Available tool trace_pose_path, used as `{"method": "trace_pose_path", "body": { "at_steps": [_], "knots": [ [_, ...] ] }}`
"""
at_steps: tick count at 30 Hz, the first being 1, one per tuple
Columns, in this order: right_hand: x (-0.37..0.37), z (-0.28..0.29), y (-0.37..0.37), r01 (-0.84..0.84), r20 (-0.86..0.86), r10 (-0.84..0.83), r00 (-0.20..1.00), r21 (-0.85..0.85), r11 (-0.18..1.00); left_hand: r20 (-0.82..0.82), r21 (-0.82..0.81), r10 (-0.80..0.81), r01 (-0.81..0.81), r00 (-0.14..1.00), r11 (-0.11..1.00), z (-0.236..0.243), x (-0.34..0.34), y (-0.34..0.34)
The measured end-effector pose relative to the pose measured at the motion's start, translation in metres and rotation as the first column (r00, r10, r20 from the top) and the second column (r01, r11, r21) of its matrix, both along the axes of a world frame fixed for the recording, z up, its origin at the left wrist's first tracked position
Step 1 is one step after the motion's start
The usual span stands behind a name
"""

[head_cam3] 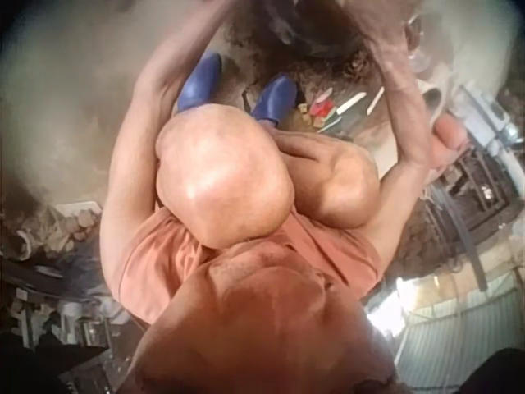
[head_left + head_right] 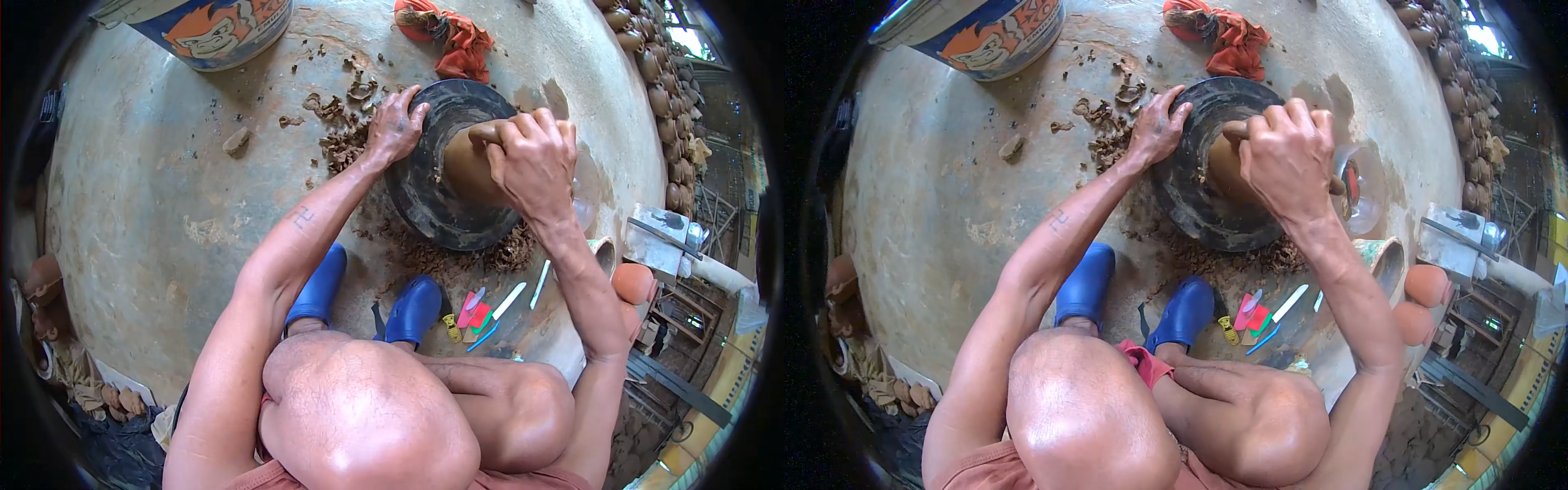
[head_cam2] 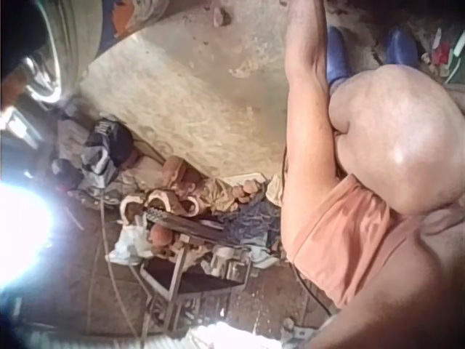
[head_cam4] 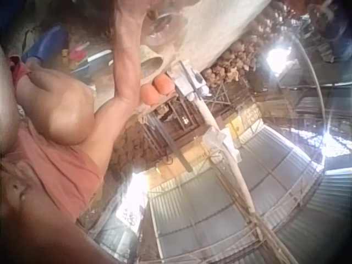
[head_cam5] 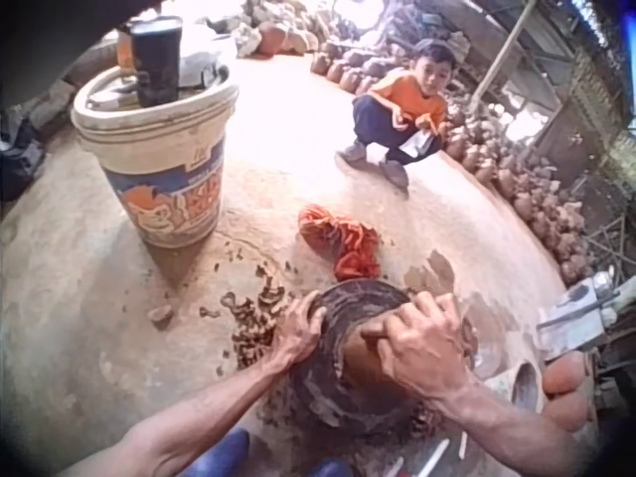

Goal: The person shapes the handles of a clay jug by hand while the jug rotates on a pottery wheel.

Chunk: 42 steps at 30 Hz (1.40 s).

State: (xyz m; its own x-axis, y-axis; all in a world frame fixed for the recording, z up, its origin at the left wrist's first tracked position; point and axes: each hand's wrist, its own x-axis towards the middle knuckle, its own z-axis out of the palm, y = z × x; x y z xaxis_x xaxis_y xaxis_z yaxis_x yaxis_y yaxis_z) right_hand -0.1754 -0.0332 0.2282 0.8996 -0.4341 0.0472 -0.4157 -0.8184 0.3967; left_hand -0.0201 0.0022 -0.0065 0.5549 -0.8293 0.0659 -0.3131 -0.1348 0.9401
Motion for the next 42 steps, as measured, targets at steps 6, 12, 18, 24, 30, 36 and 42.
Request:
{"method": "trace_pose_path", "body": {
  "at_steps": [6, 12, 18, 24, 30, 36, 42],
  "knots": [
    [0.001, -0.004, 0.018, 0.006, 0.269, 0.011, 0.963, -0.06, 0.998, 0.017, -0.02, 0.015, -0.014, 1.0, 1.0, -0.004, 0.0, 0.0],
    [-0.007, -0.012, 0.01, 0.001, 0.226, 0.013, 0.974, -0.063, 0.998, 0.0, -0.031, 0.004, -0.004, 1.0, 1.0, -0.004, -0.001, 0.001],
    [-0.008, -0.009, 0.011, 0.037, 0.235, -0.019, 0.972, -0.073, 0.997, 0.036, -0.042, 0.025, -0.023, 0.999, 0.999, -0.003, -0.005, -0.003],
    [-0.015, 0.003, 0.008, 0.009, 0.198, 0.0, 0.98, -0.042, 0.999, 0.006, 0.016, -0.006, 0.005, 1.0, 1.0, 0.0, 0.003, -0.001],
    [-0.026, 0.022, 0.019, -0.094, 0.083, 0.092, 0.992, 0.03, 0.995, 0.025, 0.003, -0.056, 0.056, 0.998, 0.998, 0.0, 0.008, -0.009],
    [-0.029, -0.002, 0.003, -0.147, -0.019, 0.146, 0.989, -0.006, 0.989, 0.006, 0.046, -0.128, 0.127, 0.992, 0.991, 0.0, 0.014, -0.02],
    [-0.025, 0.015, 0.013, -0.087, -0.07, 0.092, 0.993, 0.071, 0.994, 0.006, 0.038, -0.128, 0.128, 0.992, 0.991, 0.002, 0.012, -0.023]
  ]
}}
